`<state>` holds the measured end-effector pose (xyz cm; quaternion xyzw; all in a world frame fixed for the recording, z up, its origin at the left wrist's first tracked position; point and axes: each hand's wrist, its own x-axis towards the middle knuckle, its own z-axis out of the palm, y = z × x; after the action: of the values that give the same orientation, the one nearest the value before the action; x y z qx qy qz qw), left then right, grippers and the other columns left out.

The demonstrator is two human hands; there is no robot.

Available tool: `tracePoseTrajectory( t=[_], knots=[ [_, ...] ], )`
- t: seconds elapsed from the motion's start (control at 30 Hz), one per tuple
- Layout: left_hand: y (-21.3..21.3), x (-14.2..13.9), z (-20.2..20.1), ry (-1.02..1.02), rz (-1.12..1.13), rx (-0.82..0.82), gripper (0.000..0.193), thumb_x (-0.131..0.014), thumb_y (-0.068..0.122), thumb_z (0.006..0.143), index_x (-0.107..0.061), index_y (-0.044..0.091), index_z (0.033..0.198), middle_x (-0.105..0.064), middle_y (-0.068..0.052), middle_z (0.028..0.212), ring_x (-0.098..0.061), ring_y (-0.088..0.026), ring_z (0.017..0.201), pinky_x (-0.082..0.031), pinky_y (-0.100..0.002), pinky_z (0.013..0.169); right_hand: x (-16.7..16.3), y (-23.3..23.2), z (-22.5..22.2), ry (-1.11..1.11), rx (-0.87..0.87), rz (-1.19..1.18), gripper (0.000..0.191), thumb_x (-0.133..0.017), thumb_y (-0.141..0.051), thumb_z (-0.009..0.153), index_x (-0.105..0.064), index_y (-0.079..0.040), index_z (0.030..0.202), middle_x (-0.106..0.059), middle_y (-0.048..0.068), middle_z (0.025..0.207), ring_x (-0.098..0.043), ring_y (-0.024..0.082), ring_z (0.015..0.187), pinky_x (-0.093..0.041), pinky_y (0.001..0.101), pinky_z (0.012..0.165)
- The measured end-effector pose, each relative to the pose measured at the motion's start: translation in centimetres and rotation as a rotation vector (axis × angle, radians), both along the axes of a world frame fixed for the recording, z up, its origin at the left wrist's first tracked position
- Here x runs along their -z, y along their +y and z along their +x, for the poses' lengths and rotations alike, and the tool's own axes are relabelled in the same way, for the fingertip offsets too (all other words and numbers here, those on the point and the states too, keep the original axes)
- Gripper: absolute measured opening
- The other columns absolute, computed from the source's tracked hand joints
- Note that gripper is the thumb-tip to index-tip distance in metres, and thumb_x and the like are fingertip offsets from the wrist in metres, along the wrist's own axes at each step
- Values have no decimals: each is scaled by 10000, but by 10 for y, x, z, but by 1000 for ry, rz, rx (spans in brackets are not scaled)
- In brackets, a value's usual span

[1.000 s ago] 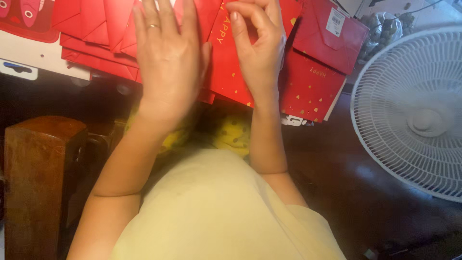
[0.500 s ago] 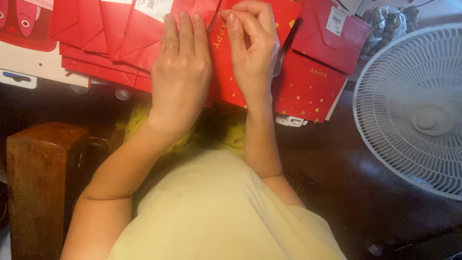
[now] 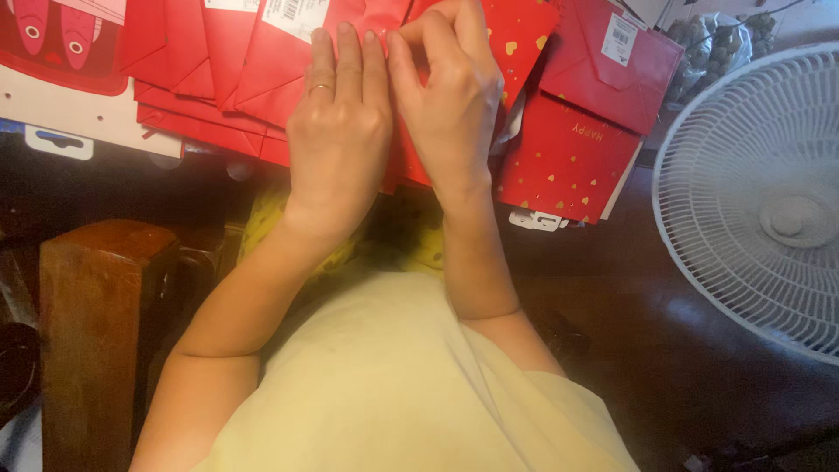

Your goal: The person assembles red Valentine's Day gift boxes by folding the cardboard and inserting white ribbon handles through the side slots. The person works on multiple boxes one at a time, stacking completed boxes on the table.

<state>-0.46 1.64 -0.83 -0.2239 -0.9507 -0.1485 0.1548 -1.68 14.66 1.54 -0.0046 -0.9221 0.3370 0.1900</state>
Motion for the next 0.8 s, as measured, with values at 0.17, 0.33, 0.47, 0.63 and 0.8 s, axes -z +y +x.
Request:
tracePoseTrajectory(
  t=[0.17, 0.33, 0.47, 0.63, 0.8],
  knots=[
    [-4, 1, -3, -21, 59, 0, 404, -646, 8, 955, -636, -85, 1348, -640, -256, 1352, -640, -421, 1261, -563, -386, 991, 4, -6, 2, 168, -51, 39, 101, -769, -19, 976, -671, -41, 982, -584, 70, 1067, -687, 189, 842, -542, 325, 726],
    [-3, 0, -3, -3, 68, -17, 419, -663, 29, 927, -642, -66, 1334, -646, -244, 1335, -645, -416, 1253, -588, -390, 948, 13, -2, 5, 340, -35, 50, 114, -747, 8, 973, -648, -20, 1022, -613, 49, 1088, -664, 246, 948, -563, 318, 776],
    [-9, -5, -2, -27, 181, -22, 442, -749, 176, 942, -638, -5, 1330, -661, -221, 1320, -652, -394, 1238, -586, -409, 909, 22, 3, 6, 97, -71, -674, 52, -668, -41, 1078, -654, 9, 1077, -588, 77, 1191, -678, 149, 914, -630, 310, 811],
    [-32, -13, 1, -165, 501, 5, 453, -807, 267, 1018, -632, 71, 1388, -704, -125, 1316, -658, -339, 1265, -565, -415, 914, 22, 13, 17, 47, -216, -523, 290, -517, -200, 1156, -671, 36, 1090, -620, 90, 1238, -629, 170, 1027, -536, 305, 901],
    [-40, -22, -6, -213, 645, 56, 402, -827, 254, 1018, -640, 84, 1330, -707, -124, 1250, -659, -323, 1254, -547, -422, 973, 11, 15, 21, -13, -275, -648, 414, -417, -296, 1139, -668, 34, 1144, -590, 122, 1255, -625, 177, 1043, -549, 311, 969]
  ],
)
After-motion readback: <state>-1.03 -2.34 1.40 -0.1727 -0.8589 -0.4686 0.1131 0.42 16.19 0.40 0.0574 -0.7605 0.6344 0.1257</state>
